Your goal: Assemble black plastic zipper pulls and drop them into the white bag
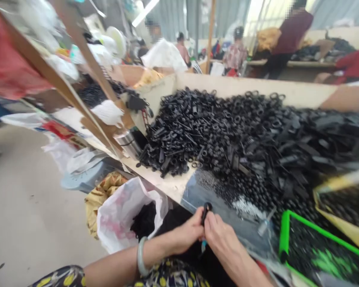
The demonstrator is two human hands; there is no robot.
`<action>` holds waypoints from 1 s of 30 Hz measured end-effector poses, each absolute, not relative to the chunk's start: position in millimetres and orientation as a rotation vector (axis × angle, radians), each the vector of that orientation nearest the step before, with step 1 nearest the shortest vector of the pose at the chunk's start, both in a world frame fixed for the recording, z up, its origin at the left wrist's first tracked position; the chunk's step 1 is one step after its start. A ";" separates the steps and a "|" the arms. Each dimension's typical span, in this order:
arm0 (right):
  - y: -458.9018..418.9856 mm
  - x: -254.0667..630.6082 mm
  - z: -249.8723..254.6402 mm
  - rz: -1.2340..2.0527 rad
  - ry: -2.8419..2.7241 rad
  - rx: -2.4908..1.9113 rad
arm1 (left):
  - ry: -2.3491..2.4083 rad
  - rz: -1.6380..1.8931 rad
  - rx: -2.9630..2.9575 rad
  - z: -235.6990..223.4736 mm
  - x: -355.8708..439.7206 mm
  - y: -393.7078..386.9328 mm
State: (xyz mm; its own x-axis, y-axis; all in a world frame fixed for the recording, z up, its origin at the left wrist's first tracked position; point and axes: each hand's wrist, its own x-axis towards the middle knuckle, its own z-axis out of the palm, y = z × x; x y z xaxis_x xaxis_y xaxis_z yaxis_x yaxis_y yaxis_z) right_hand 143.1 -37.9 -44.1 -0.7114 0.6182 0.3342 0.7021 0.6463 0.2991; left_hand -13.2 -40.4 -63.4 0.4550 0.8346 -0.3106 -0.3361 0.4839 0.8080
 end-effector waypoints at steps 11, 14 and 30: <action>-25.8 155.5 -25.7 -0.022 -2.740 -1.258 | 0.857 0.664 0.745 -46.0 -17.0 -34.6; -20.4 161.0 -26.9 -0.009 -2.663 -1.220 | 0.898 0.680 0.751 -44.9 -14.7 -34.5; -3.0 168.2 -29.7 0.174 -2.587 -1.200 | 0.975 0.591 0.816 -52.8 -19.0 -32.0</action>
